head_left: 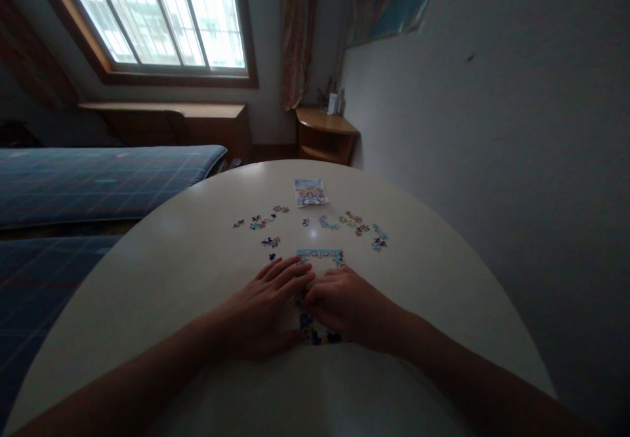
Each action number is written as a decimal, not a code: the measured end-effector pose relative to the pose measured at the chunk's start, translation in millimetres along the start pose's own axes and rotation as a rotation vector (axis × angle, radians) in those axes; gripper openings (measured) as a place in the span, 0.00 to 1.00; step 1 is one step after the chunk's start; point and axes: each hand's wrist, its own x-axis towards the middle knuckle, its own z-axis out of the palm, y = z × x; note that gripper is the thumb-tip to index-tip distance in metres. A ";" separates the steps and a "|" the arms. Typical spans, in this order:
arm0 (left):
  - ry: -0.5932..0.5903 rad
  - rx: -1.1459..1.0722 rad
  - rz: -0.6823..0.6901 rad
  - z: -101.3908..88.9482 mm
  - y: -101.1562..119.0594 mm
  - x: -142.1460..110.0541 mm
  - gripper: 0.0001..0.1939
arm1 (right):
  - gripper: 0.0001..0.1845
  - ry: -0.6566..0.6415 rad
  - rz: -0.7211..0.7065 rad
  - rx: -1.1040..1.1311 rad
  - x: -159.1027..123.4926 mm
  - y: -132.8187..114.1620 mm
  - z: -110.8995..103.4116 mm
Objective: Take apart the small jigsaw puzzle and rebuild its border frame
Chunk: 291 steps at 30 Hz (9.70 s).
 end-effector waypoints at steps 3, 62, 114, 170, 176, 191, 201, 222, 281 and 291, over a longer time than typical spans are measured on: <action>0.005 -0.012 -0.003 -0.5 0.7 0.0 0.42 | 0.06 -0.017 -0.004 -0.004 -0.3 -1.1 -1.8; 0.123 -0.109 0.036 -1.6 -9.6 7.9 0.11 | 0.03 0.013 -0.108 -0.258 -3.6 4.6 1.4; 0.180 -0.134 -0.069 3.8 -2.4 9.5 0.09 | 0.10 -0.033 0.040 -0.090 -0.8 4.3 -0.9; 0.208 -0.256 0.005 -2.9 -7.3 -4.4 0.26 | 0.07 -0.086 -0.080 -0.015 -7.4 1.6 -19.3; 0.214 -0.261 -0.022 -2.1 -7.8 -5.4 0.24 | 0.07 -0.073 -0.075 -0.009 -8.0 0.6 -18.1; 0.010 -0.084 0.059 -9.3 1.7 -9.2 0.26 | 0.17 0.458 0.482 -0.203 -11.6 67.8 -37.2; 0.040 -0.127 0.093 -11.7 1.5 -6.8 0.21 | 0.38 0.398 0.877 -0.369 -13.2 95.1 -13.3; -0.032 -0.175 0.015 -11.6 1.3 -8.3 0.20 | 0.30 0.234 0.716 -0.360 -21.6 92.9 -21.6; 0.049 0.117 -0.067 -47.7 -89.3 12.2 0.08 | 0.32 0.262 0.382 -0.373 -2.7 129.3 -37.1; -0.006 0.057 -0.293 -48.0 -77.1 14.1 0.09 | 0.29 0.213 0.338 -0.527 -1.5 99.2 -32.1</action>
